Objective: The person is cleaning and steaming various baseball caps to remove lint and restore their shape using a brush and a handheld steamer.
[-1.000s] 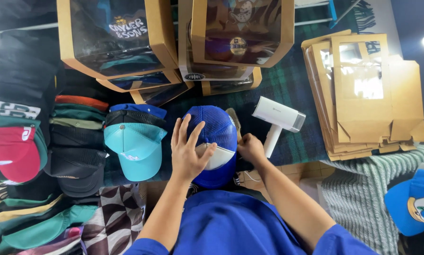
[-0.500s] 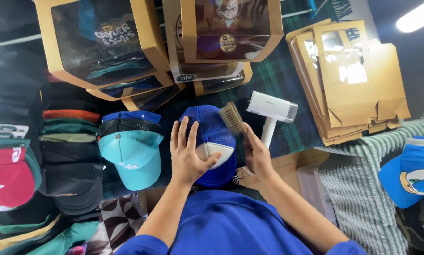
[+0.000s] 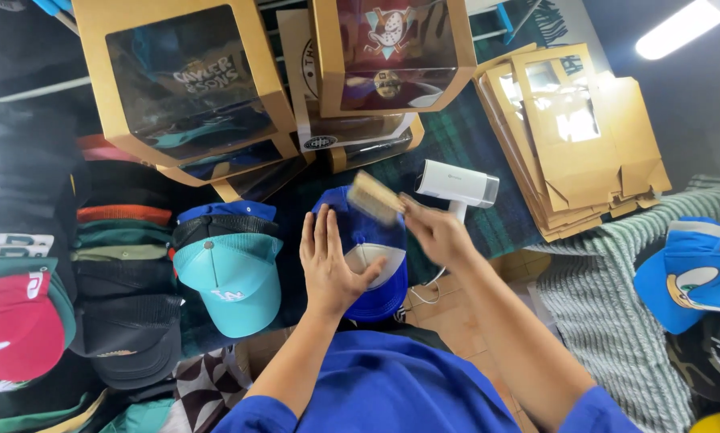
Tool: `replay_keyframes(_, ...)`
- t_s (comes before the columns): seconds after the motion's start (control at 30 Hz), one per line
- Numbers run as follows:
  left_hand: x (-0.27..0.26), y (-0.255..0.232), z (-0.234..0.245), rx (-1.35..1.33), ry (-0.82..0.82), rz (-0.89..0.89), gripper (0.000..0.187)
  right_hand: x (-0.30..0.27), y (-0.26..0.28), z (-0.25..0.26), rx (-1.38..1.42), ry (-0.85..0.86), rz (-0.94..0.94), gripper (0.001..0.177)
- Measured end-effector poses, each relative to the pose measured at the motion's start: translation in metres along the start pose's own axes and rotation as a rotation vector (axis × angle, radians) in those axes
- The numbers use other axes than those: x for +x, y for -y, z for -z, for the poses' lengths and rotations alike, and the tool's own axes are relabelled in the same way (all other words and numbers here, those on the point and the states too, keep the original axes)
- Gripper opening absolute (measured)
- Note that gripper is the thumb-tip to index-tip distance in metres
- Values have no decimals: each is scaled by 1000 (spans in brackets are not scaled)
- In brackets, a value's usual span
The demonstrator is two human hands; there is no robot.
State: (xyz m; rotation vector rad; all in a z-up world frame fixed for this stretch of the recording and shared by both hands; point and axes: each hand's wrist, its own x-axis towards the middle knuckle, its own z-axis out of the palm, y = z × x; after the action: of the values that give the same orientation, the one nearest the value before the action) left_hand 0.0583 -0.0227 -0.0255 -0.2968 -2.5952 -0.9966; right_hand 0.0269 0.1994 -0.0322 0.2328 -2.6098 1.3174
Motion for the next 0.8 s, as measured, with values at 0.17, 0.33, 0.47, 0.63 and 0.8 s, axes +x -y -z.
replay_keyframes(0.17, -1, -3, 7, 2, 56, 37, 113, 47, 60, 22, -294, 248, -280, 32)
replay_keyframes(0.33, -15, 7, -2, -158, -10, 161, 116, 68, 89, 18, -251, 381, -165, 29)
replay_keyframes(0.47, -24, 30, 2, -439, 75, 398, 130, 100, 131, 4, -590, 606, -168, 30)
replay_keyframes(0.63, -21, 38, 12, -476, 266, 584, 124, 127, 161, -29, -789, 971, 4, 32)
replay_keyframes(0.8, -26, 51, 5, -423, 379, 678, 114, 118, 158, -68, -885, 1013, 122, 21)
